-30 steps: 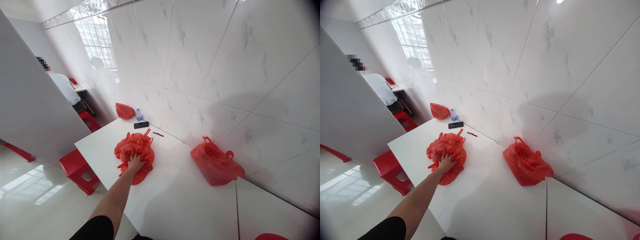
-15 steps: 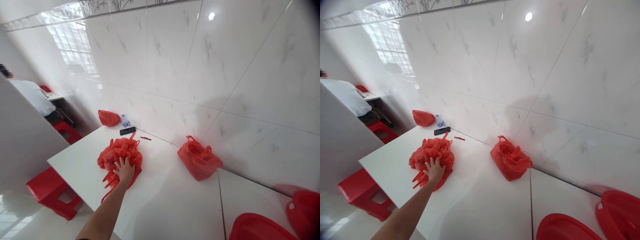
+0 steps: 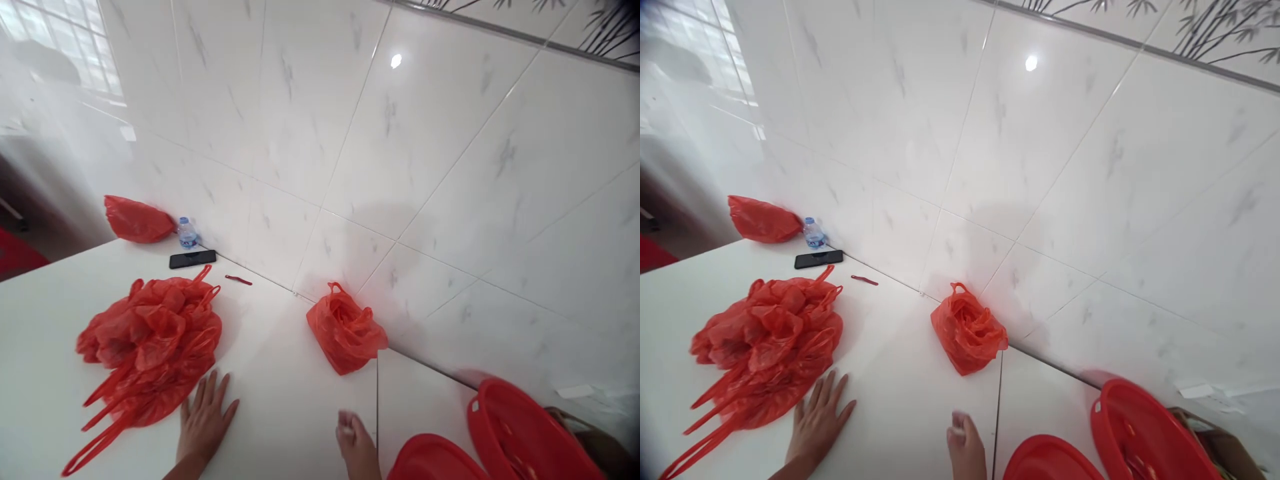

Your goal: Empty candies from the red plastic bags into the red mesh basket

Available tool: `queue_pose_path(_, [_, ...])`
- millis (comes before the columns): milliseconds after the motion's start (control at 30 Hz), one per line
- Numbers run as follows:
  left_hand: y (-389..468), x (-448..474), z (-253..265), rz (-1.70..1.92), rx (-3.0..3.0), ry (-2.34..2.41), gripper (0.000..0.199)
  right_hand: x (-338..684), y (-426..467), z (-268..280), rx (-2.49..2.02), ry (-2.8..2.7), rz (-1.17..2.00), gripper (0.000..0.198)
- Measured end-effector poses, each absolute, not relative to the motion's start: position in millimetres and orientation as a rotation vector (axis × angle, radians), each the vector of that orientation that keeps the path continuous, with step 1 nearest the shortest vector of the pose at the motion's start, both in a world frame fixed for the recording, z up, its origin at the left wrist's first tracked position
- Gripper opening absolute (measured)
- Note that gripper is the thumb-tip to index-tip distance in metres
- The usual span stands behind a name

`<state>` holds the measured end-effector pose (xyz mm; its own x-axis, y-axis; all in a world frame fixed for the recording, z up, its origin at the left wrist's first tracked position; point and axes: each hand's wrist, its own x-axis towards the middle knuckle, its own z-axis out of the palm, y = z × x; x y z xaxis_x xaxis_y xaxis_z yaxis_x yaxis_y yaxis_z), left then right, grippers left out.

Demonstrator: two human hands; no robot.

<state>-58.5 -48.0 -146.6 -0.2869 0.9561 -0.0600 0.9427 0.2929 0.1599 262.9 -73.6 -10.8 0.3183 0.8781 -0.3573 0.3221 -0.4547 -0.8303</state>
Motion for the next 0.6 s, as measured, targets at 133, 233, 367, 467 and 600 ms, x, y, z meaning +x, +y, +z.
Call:
queue_pose_path(133, [-45, -59, -141, 0.098, 1.722, 2.417, 0.067, 267, -1, 50, -1.817, -1.294, 0.731, 0.048])
queue_pose_path(233, [-45, -59, -144, 0.093, 1.712, 2.416, 0.069, 263, 50, 85, -1.787, -1.413, 0.524, 0.052])
queue_pose_path(367, [-44, -60, -148, 0.091, 1.698, 2.415, 0.070, 265, 110, 86, -1.943, -1.638, 0.439, 0.047])
queue_pose_path(467, [-43, -59, -148, 0.083, 1.685, 2.411, 0.070, 272, 139, 62, -2.134, -1.710, 0.575, 0.042])
queue_pose_path(600, [-43, -59, -148, 0.041, 1.689, 2.423, 0.070, 279, 146, 29, -2.268, -1.573, 0.753, 0.048])
